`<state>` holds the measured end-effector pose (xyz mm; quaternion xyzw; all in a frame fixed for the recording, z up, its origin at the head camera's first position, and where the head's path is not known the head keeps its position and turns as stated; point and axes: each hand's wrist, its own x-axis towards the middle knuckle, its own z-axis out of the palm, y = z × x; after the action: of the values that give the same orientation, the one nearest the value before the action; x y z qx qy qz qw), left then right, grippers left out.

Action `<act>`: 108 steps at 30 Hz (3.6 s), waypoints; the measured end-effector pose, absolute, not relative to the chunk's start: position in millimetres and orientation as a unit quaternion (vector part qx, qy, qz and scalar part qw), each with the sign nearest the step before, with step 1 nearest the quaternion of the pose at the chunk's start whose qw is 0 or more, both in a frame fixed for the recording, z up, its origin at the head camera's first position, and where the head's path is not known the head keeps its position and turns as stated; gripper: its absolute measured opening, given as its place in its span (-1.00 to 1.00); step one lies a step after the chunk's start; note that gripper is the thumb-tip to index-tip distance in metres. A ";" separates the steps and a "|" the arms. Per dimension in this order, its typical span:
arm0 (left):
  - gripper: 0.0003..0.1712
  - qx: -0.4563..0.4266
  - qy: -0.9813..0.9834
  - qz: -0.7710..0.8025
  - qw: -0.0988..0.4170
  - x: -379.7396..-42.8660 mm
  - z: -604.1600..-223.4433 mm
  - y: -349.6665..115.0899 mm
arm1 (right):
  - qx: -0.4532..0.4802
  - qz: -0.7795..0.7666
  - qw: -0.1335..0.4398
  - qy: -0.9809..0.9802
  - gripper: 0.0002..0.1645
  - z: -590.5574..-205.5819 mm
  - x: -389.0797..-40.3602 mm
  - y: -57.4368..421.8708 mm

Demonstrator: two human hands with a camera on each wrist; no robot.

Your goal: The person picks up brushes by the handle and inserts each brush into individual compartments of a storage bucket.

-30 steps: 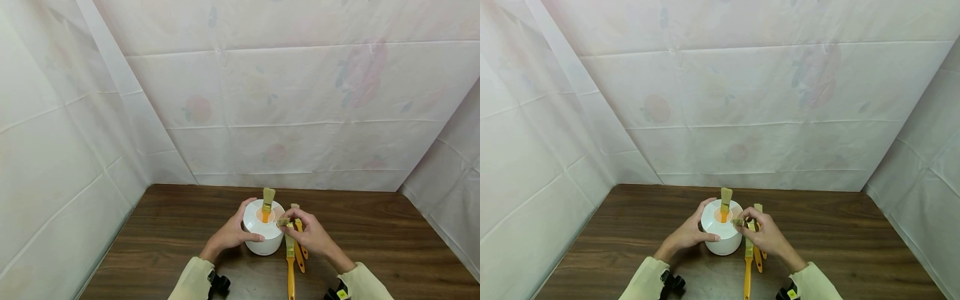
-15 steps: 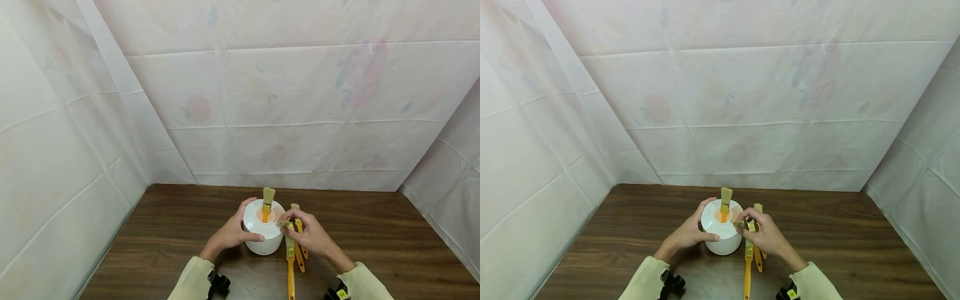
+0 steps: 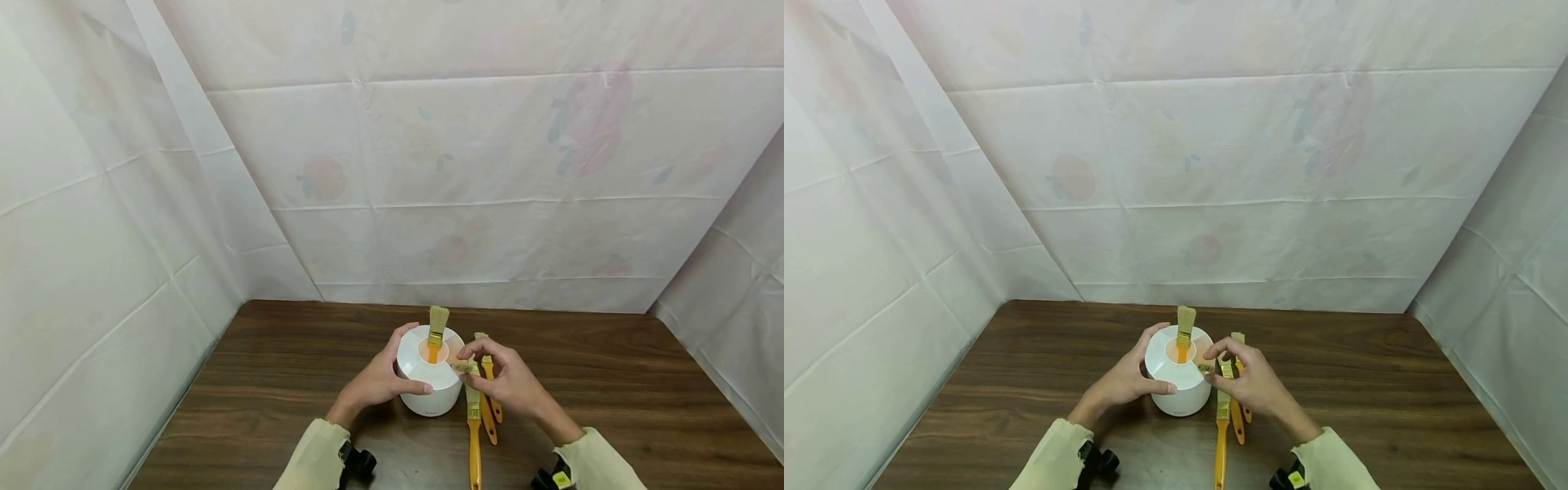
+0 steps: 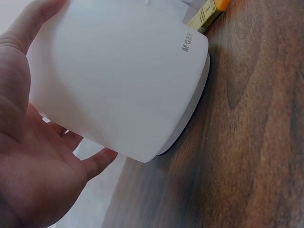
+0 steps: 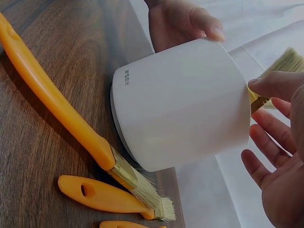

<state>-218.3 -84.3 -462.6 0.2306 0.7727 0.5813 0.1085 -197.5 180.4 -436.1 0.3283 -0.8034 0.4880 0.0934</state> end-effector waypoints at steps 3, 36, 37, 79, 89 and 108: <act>0.23 0.229 0.772 0.583 0.108 -218.6 -462.7 -83.8 | 0.317 0.489 0.095 -0.807 -0.57 -436.6 -197.0 181.7; 0.29 0.213 0.789 0.568 0.094 -215.4 -460.5 -84.3 | 0.231 0.485 0.091 -0.839 -0.69 -438.6 -204.7 213.2; 0.30 0.213 0.789 0.568 0.095 -215.5 -460.3 -84.4 | 0.220 0.489 0.085 -0.840 -0.70 -439.0 -205.3 213.8; 0.08 0.263 0.767 0.575 0.113 -216.8 -465.5 -92.7 | 0.004 0.521 -0.055 -0.852 -0.58 -474.9 -233.3 223.6; 0.12 0.260 0.762 0.584 0.102 -215.6 -464.6 -92.2 | -0.017 0.489 -0.034 -0.872 -0.61 -488.2 -238.2 220.8; 0.22 0.249 0.769 0.581 0.093 -216.5 -462.6 -89.6 | -0.039 0.417 -0.011 -0.908 -0.55 -492.0 -240.5 213.9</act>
<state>-216.5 -89.6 -462.6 0.2490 0.7693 0.5809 0.0933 -240.5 213.9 -492.0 -0.0390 -0.9080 0.4170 -0.0108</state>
